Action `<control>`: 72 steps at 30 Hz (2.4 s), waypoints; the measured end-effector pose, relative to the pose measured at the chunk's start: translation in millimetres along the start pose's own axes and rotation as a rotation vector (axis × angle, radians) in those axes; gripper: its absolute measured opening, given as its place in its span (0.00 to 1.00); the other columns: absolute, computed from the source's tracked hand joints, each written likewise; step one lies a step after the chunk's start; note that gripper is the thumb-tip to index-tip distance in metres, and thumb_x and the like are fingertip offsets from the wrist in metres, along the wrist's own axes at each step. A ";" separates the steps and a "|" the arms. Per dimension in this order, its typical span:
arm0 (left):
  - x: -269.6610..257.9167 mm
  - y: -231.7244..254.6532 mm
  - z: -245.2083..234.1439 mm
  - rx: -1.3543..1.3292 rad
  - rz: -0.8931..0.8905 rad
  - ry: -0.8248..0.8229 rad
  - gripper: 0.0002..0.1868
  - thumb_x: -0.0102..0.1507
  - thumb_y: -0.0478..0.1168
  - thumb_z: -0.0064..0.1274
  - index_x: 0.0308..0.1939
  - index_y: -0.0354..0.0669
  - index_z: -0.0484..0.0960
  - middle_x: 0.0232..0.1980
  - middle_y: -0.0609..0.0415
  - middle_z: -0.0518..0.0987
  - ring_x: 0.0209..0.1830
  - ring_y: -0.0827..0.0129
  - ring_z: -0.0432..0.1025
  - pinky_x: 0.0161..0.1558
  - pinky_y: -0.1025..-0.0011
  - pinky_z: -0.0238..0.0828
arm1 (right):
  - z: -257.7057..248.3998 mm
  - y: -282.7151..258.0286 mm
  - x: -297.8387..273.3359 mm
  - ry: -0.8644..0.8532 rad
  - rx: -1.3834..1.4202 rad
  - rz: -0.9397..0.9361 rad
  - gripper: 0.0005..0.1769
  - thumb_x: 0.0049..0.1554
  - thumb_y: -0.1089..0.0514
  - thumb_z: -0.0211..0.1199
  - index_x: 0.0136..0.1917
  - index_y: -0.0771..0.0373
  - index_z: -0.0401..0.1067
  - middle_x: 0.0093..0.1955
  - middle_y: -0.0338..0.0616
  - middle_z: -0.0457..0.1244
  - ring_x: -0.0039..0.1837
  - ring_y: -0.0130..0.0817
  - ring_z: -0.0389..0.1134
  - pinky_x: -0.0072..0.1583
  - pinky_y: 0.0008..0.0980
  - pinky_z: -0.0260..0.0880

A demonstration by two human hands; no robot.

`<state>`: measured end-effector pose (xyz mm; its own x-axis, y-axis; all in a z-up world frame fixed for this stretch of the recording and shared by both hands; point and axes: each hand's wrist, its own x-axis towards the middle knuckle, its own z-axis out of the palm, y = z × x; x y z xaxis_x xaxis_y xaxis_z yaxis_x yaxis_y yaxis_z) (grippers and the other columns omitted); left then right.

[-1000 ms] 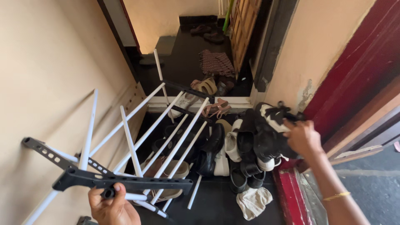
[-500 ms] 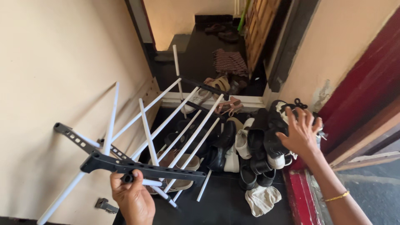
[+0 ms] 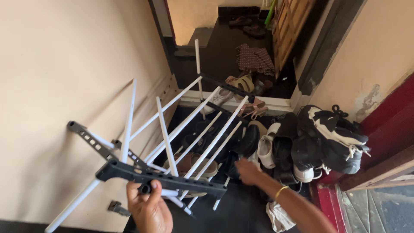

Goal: The person removes shoes from a partially assembled shoe rack and then assembles the rack by inserting white poles into black plastic connectors. The shoes are placed on the floor during the process.

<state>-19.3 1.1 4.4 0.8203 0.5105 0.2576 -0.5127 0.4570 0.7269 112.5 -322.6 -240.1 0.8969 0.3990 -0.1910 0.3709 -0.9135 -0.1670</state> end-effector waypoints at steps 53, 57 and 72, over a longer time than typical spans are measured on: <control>-1.8 0.1 -1.5 0.018 0.002 0.016 0.15 0.62 0.21 0.54 0.50 0.39 0.77 0.44 0.48 0.80 0.44 0.71 0.75 0.59 0.65 0.73 | 26.6 56.9 15.9 -0.114 -0.166 0.141 0.20 0.56 0.55 0.63 0.62 0.57 0.74 0.61 0.48 0.66 0.67 0.48 0.63 0.68 0.52 0.64; -0.5 -4.1 -8.7 0.012 0.021 -0.008 0.15 0.62 0.19 0.54 0.49 0.38 0.77 0.45 0.44 0.80 0.43 0.71 0.73 0.59 0.65 0.72 | 77.6 -1.5 15.2 -0.300 -0.045 0.097 0.25 0.56 0.50 0.66 0.64 0.61 0.70 0.65 0.52 0.63 0.70 0.50 0.61 0.68 0.50 0.65; 1.1 -19.6 -24.9 0.062 0.051 0.014 0.17 0.57 0.23 0.60 0.48 0.36 0.76 0.46 0.40 0.81 0.48 0.61 0.77 0.55 0.58 0.76 | 125.8 -100.0 7.4 -0.081 0.562 0.584 0.28 0.53 0.45 0.71 0.64 0.52 0.70 0.73 0.53 0.51 0.77 0.47 0.51 0.73 0.41 0.60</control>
<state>-14.6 10.8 -25.4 0.7898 0.5423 0.2865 -0.5364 0.3843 0.7514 51.7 -218.3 -346.5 0.8800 -0.1054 -0.4631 -0.3468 -0.8087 -0.4750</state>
